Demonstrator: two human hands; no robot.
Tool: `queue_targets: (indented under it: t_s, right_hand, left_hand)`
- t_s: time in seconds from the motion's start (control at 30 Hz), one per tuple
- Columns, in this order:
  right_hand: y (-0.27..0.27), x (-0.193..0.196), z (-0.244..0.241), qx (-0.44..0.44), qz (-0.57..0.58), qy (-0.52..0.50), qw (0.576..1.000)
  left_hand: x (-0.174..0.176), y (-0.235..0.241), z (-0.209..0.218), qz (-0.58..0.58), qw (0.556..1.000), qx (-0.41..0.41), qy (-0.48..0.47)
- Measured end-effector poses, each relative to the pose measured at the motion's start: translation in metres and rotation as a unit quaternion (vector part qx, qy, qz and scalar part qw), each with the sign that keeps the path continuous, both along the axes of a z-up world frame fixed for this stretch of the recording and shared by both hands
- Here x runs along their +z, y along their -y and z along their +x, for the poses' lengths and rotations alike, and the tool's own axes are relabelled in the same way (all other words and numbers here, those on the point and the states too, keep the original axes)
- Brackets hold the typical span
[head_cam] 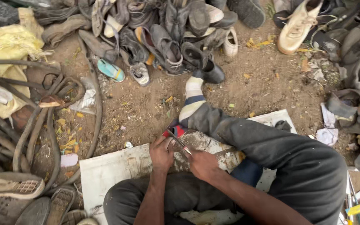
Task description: The person sits on the ground and uses a knife to cut and scrape the soles and edges of several worn shoes. They handle multiple shoes one by one, prying apart layers and removing material from the soles.
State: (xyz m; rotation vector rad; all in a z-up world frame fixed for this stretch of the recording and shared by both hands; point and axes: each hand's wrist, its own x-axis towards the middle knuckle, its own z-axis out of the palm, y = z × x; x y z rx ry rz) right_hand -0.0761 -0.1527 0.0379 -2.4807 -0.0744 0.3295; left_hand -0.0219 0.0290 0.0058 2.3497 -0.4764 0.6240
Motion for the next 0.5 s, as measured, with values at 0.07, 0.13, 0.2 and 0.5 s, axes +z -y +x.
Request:
queue_targets:
  t_s: [0.07, 0.13, 0.2, 0.5]
  right_hand:
    - [-0.01, -0.009, 0.028, 0.052, -0.048, 0.008, 0.997]
    - [-0.014, -0.009, 0.031, 0.107, -0.057, 0.111, 0.986]
    - [-0.006, 0.002, 0.009, 0.155, -0.025, 0.31, 0.938]
    - [0.046, 0.002, -0.066, -0.032, -0.033, -0.079, 0.996]
  left_hand:
    - [0.002, 0.003, 0.007, 0.023, 0.999, -0.007, 0.04]
    - [0.0, 0.001, 0.003, 0.025, 0.999, 0.004, 0.037]
    - [-0.004, 0.0, -0.001, -0.04, 0.998, 0.034, -0.044]
    - [-0.019, -0.002, -0.001, -0.218, 0.963, 0.074, -0.138]
